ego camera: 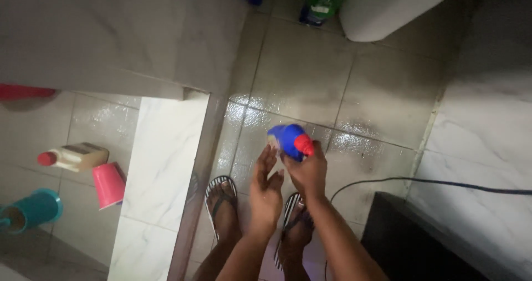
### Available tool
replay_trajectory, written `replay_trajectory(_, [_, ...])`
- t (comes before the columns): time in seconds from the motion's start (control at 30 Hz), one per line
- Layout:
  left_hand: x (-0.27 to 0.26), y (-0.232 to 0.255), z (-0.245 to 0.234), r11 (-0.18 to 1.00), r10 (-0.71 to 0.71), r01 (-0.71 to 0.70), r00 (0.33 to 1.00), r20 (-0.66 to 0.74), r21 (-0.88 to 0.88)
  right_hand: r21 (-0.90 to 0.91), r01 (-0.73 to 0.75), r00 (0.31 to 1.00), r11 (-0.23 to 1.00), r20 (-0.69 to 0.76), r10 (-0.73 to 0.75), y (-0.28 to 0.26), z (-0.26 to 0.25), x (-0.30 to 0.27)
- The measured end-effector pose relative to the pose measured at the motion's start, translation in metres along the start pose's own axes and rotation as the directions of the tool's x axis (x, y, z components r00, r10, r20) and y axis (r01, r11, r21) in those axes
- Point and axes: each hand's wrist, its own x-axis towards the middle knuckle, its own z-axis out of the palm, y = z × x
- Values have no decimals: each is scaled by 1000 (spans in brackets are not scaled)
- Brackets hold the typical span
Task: Checking and organizing various household cleaning products and antiseptics on a bathroom floor.
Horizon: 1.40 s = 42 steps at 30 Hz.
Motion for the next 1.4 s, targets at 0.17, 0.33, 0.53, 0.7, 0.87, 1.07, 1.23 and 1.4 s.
replay_trajectory(0.17, [15, 16, -2, 1000, 17, -15, 997, -71, 22, 8, 43, 998, 999, -48, -43, -20, 15, 31])
replay_trajectory(0.33, [33, 41, -3, 1000, 22, -19, 994, -106, 22, -44, 28, 996, 999, -81, -32, -45, 28, 69])
replay_trajectory(0.53, [53, 58, 2, 1000, -11, 11, 991, -130, 0, 13, 193, 967, 981, -173, -188, -57, 46, 127])
replay_trajectory(0.7, [63, 47, 15, 998, 43, -37, 991, -125, 51, 84, 175, 967, 981, -203, -155, -70, 59, 180])
replay_trajectory(0.87, [74, 81, 18, 995, 44, -35, 994, -96, 93, 20, 241, 949, 970, -215, -231, -84, 71, 227])
replay_trajectory(1.07, [105, 102, 22, 981, 88, -74, 994, -71, 179, -42, 240, 936, 970, -253, -243, -97, 90, 280])
replay_trajectory(1.23, [130, 120, 27, 974, 40, -30, 998, -41, 223, 12, 350, 898, 937, -291, -331, -119, 97, 312])
replay_trajectory(1.4, [154, 131, 26, 942, 141, -138, 990, 12, 306, -68, 307, 908, 949, -277, -314, -124, 106, 338])
